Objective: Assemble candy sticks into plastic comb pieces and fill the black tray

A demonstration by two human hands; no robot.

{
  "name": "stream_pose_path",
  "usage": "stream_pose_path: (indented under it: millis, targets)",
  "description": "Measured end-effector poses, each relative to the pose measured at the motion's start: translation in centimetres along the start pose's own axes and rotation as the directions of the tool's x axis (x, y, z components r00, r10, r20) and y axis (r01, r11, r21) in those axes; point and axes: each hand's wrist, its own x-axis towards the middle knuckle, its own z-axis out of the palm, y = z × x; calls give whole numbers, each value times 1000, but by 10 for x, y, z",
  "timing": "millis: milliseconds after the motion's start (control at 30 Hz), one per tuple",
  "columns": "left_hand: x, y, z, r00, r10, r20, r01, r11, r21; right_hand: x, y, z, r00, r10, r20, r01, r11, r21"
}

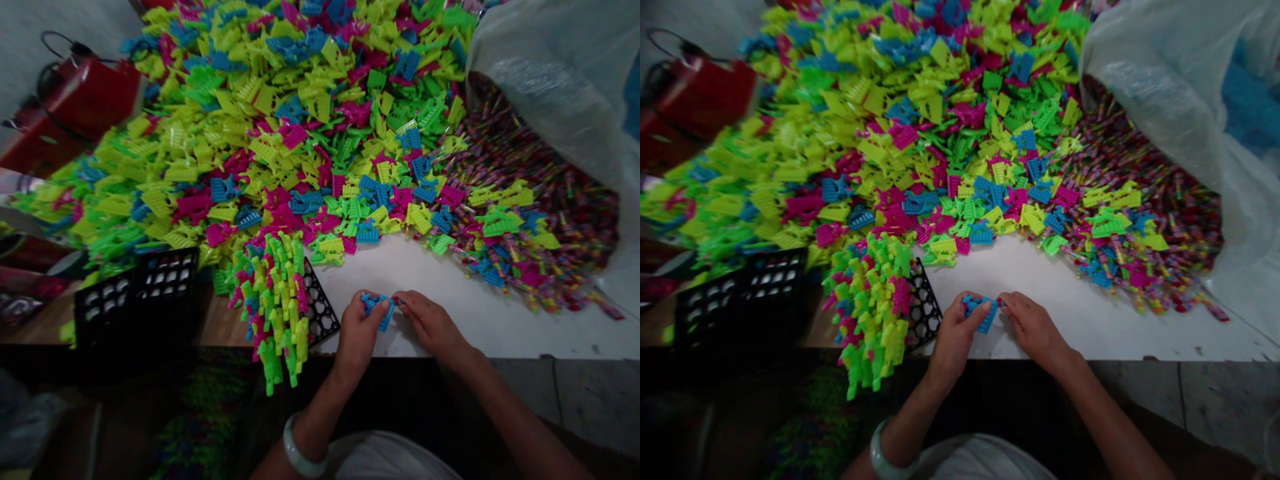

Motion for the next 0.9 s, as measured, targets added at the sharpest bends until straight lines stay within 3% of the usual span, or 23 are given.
stream_pose_path:
  millis: [200,300,467,600,900]
  targets:
    - [2,0,2,1000,-17,-2,17,1000,2,5,-6,-7,997,15,78,-13,1000,-23]
    - [3,2,6,997,-70,-12,68,992,-107,10,-16,-12,991,48,128,-22,979,-202]
    - [1,6,11,987,-160,-5,152,945,-288,12,-18,-3,998,-9,63,37,888,-458]
    - [-3,7,13,983,-179,-35,162,945,-283,9,-9,3,995,-68,73,95,873,-479]
    - [-7,6,22,978,-201,-64,178,950,-257,4,-1,-6,985,-145,94,172,862,-478]
